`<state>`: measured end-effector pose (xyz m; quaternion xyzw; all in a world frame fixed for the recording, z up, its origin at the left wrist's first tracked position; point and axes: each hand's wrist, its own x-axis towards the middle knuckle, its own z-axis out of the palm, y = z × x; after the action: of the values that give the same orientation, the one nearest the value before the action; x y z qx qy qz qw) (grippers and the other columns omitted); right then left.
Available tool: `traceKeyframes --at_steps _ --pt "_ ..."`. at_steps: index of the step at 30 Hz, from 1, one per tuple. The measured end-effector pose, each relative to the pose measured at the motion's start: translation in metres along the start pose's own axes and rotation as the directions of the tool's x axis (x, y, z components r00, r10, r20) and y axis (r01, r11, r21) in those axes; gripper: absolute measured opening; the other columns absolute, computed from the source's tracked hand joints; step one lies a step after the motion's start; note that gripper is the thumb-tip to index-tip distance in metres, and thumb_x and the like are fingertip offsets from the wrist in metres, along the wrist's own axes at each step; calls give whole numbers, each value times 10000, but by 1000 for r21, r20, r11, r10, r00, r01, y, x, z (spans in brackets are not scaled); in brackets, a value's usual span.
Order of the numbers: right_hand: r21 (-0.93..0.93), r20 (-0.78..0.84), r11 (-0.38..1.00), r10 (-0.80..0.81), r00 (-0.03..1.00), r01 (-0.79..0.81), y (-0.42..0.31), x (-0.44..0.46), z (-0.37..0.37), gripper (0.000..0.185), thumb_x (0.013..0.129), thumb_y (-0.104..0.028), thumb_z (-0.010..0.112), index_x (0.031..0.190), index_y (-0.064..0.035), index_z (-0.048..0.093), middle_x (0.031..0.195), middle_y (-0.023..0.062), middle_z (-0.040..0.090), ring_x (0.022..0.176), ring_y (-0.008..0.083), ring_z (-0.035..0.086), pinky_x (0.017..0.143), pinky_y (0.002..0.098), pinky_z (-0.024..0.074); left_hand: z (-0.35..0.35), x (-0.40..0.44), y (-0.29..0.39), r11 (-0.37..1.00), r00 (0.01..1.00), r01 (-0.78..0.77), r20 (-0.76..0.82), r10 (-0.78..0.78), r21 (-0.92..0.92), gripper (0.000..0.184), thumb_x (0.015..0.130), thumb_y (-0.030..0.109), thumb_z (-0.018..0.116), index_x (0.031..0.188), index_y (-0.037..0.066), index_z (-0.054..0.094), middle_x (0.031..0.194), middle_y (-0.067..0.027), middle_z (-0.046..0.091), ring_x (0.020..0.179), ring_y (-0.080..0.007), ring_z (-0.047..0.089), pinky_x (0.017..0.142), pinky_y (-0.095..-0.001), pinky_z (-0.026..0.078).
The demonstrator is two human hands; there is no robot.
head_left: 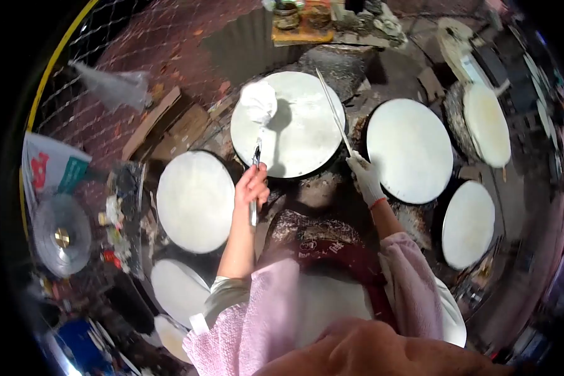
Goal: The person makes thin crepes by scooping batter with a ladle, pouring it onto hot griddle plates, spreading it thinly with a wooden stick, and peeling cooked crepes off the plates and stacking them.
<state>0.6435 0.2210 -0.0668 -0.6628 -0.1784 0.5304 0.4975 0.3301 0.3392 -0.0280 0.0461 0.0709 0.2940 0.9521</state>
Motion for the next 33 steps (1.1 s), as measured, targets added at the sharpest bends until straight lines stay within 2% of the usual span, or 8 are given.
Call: traceKeyframes --at_steps 4,6,9,14,21,23,25,33 --pt "-243 200 958 -107 974 155 39 40 -3 462 893 -250 670 1264 9 573 1072 38 669 973 95 578 866 233 447 73 -15 -14 859 924 -168 -226 308 483 257 1013 245 417 1057 37 563 610 52 423 307 -56 290 361 -241 251" --pt "-404 473 861 -94 876 311 18 34 -4 440 882 -243 680 1248 -14 598 1093 45 670 968 111 593 887 248 449 80 -27 -11 966 960 -228 -140 244 119 296 1033 221 346 1087 -8 526 633 66 415 310 -18 316 388 -216 267" --pt "-362 410 773 -370 834 521 30 83 -27 327 907 -194 643 1168 1 627 1170 83 648 1065 134 569 942 251 427 96 -55 -24 940 905 -303 -261 336 157 290 1028 207 370 1065 -41 515 650 68 403 357 -1 357 402 -209 247" --pt "-595 483 722 -30 875 354 -9 12 -4 504 857 -207 708 1281 17 553 1298 157 581 1199 158 530 1033 266 360 89 -154 -53 871 816 -490 -339 469 26 263 1012 178 414 1046 -60 523 663 46 418 369 -15 351 427 -202 278" --pt "-401 460 860 -111 881 317 74 -19 18 362 885 -79 659 1227 22 598 1106 29 631 969 104 548 893 233 433 72 -338 -133 739 680 -660 -312 663 133 285 1023 232 382 1075 2 542 660 70 396 368 -21 337 397 -212 266" --pt "-391 645 792 -129 753 470 85 -86 87 344 895 -146 661 1217 -32 621 869 -40 612 726 27 536 633 167 423 79 -392 -162 641 457 -682 -480 749 352 248 990 212 457 1002 1 585 635 63 387 396 -29 299 373 -189 236" --pt "-572 602 807 295 742 144 56 -183 171 375 907 -251 651 1241 -85 608 737 -91 539 498 -1 392 418 168 262 86 -438 -198 558 240 -666 -566 789 495 247 968 226 499 988 3 604 628 58 364 439 -43 297 381 -204 211" --pt "-433 877 766 479 26 475 228 -309 402 335 867 -102 671 1175 -4 583 840 5 607 645 77 538 613 214 460 105 -572 -368 131 -131 -883 -505 853 450 269 1013 219 417 1070 -14 537 621 27 344 359 -69 263 341 -240 225"
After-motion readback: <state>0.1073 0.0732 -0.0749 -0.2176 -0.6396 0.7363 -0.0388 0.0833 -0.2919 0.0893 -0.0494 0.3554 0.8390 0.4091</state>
